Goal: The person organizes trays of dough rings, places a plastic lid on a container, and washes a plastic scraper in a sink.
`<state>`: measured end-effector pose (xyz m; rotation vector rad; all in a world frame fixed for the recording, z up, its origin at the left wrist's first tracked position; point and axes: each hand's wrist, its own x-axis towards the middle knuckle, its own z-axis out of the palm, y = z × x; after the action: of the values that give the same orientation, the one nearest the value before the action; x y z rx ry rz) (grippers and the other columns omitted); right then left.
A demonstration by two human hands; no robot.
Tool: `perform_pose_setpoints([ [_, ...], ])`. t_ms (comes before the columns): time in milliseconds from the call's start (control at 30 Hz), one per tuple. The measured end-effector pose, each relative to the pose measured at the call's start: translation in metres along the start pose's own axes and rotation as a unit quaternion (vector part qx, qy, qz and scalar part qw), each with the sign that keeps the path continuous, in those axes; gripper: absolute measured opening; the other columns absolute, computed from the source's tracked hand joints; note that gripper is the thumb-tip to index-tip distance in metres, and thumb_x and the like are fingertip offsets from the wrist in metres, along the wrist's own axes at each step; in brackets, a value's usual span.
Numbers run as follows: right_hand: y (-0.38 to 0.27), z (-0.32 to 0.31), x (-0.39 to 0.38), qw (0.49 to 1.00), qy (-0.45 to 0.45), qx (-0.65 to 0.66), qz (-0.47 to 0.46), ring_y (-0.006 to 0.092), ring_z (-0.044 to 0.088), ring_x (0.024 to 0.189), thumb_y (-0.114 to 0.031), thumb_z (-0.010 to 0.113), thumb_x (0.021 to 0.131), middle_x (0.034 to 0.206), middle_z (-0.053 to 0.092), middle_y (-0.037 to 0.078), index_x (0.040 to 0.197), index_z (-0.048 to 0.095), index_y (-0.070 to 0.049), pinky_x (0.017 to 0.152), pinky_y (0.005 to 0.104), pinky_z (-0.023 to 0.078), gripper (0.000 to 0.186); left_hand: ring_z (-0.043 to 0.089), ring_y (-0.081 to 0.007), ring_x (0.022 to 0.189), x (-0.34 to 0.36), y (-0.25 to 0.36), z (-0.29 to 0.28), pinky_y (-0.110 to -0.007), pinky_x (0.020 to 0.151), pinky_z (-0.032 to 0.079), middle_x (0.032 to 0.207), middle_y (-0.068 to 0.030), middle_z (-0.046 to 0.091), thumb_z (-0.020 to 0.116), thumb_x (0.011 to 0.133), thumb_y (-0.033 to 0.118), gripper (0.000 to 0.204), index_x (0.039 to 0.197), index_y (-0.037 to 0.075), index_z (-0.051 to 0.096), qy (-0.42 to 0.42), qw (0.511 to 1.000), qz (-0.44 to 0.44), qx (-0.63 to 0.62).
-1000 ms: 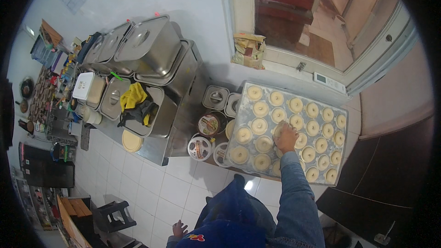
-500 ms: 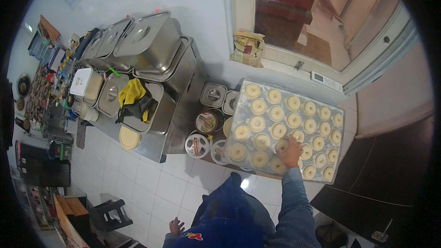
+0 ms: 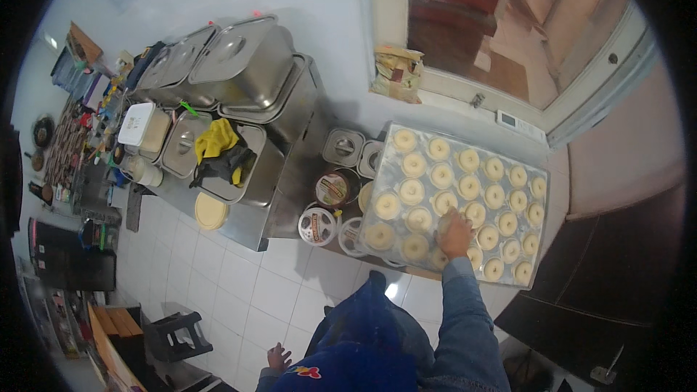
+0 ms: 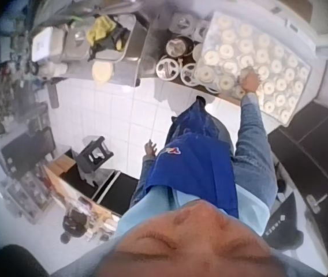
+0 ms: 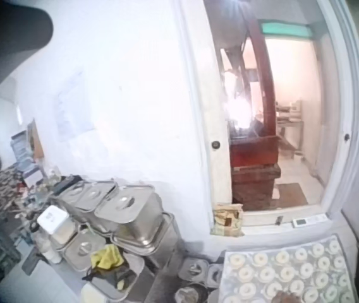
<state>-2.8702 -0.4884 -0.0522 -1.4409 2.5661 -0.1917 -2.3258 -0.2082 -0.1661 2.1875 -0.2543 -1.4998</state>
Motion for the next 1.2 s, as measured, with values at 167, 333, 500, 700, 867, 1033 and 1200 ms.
perform_pose_setpoints([
  [167, -0.007, 0.006, -0.053, 0.999, 0.024, 0.038, 0.017, 0.0314, 0.043, 0.098, -0.020, 0.072, 0.054, 0.103, 0.052, 0.010, 0.114, 0.042, -0.012, 0.084, 0.0456, 0.032, 0.068, 0.051, -0.0311, 0.097, -0.035, 0.034, -0.020, -0.049, 0.073, 0.038, 0.114, -0.0158, 0.042, 0.052, 0.079, 0.031, 0.055, 0.120, 0.003, 0.027, 0.073, 0.991, -0.076, -0.079],
  [333, -0.029, -0.016, -0.105, 0.995, 0.067, 0.072, 0.022, 0.0354, 0.039, 0.104, -0.016, 0.071, 0.053, 0.109, 0.048, 0.016, 0.116, 0.039, -0.003, 0.087, 0.0450, 0.029, 0.072, 0.055, -0.0314, 0.090, -0.023, 0.005, -0.077, -0.047, 0.067, 0.041, 0.105, -0.0176, 0.047, 0.057, 0.076, 0.026, 0.063, 0.121, 0.000, 0.021, 0.049, 0.992, -0.031, -0.116],
  [500, -0.087, -0.006, -0.171, 0.966, 0.215, 0.115, -0.081, 0.0372, 0.040, 0.101, -0.006, 0.064, 0.060, 0.104, 0.048, 0.019, 0.111, 0.042, 0.000, 0.087, 0.0443, 0.029, 0.055, 0.055, -0.0312, 0.091, -0.029, -0.025, -0.129, -0.047, 0.069, 0.041, 0.108, -0.0179, 0.047, 0.058, 0.076, 0.026, 0.063, 0.121, 0.001, 0.021, 0.079, 0.983, -0.048, -0.157],
  [700, -0.198, 0.063, -0.301, 0.926, 0.058, 0.173, -0.331, 0.0387, 0.047, 0.086, -0.006, 0.052, 0.068, 0.089, 0.052, 0.022, 0.087, 0.054, 0.003, 0.083, 0.0465, 0.034, 0.021, 0.056, -0.0299, 0.090, -0.037, -0.084, -0.225, -0.045, 0.066, 0.043, 0.109, -0.0184, 0.046, 0.057, 0.077, 0.030, 0.061, 0.120, 0.001, 0.024, 0.105, 0.967, -0.085, -0.217],
  [867, -0.295, 0.116, -0.438, 0.855, -0.085, 0.175, -0.480, 0.0335, 0.051, 0.072, -0.006, 0.052, 0.068, 0.076, 0.055, 0.016, 0.074, 0.058, -0.003, 0.065, 0.0435, 0.041, 0.009, 0.051, -0.0319, 0.096, -0.051, -0.160, -0.325, -0.049, 0.079, 0.038, 0.109, -0.0163, 0.043, 0.055, 0.077, 0.030, 0.060, 0.119, 0.000, 0.024, 0.158, 0.942, -0.108, -0.274],
  [1033, -0.307, 0.222, -0.492, 0.808, -0.204, -0.008, -0.553, 0.0311, 0.053, 0.073, -0.018, 0.048, 0.070, 0.074, 0.057, 0.013, 0.072, 0.061, -0.007, 0.066, 0.0413, 0.042, 0.017, 0.056, -0.0280, 0.083, -0.061, -0.243, -0.386, -0.043, 0.065, 0.042, 0.101, -0.0153, 0.047, 0.058, 0.076, 0.029, 0.059, 0.117, -0.001, 0.027, 0.226, 0.892, -0.137, -0.367],
  [1200, -0.289, 0.322, -0.488, 0.662, -0.317, -0.354, -0.580, 0.0284, 0.056, 0.088, -0.019, 0.041, 0.077, 0.093, 0.059, 0.015, 0.084, 0.062, -0.006, 0.076, 0.0365, 0.043, 0.026, 0.047, -0.0278, 0.100, -0.081, -0.304, -0.419, -0.045, 0.070, 0.039, 0.112, -0.0106, 0.042, 0.052, 0.077, 0.042, 0.054, 0.114, 0.007, 0.035, 0.220, 0.805, -0.194, -0.516],
])
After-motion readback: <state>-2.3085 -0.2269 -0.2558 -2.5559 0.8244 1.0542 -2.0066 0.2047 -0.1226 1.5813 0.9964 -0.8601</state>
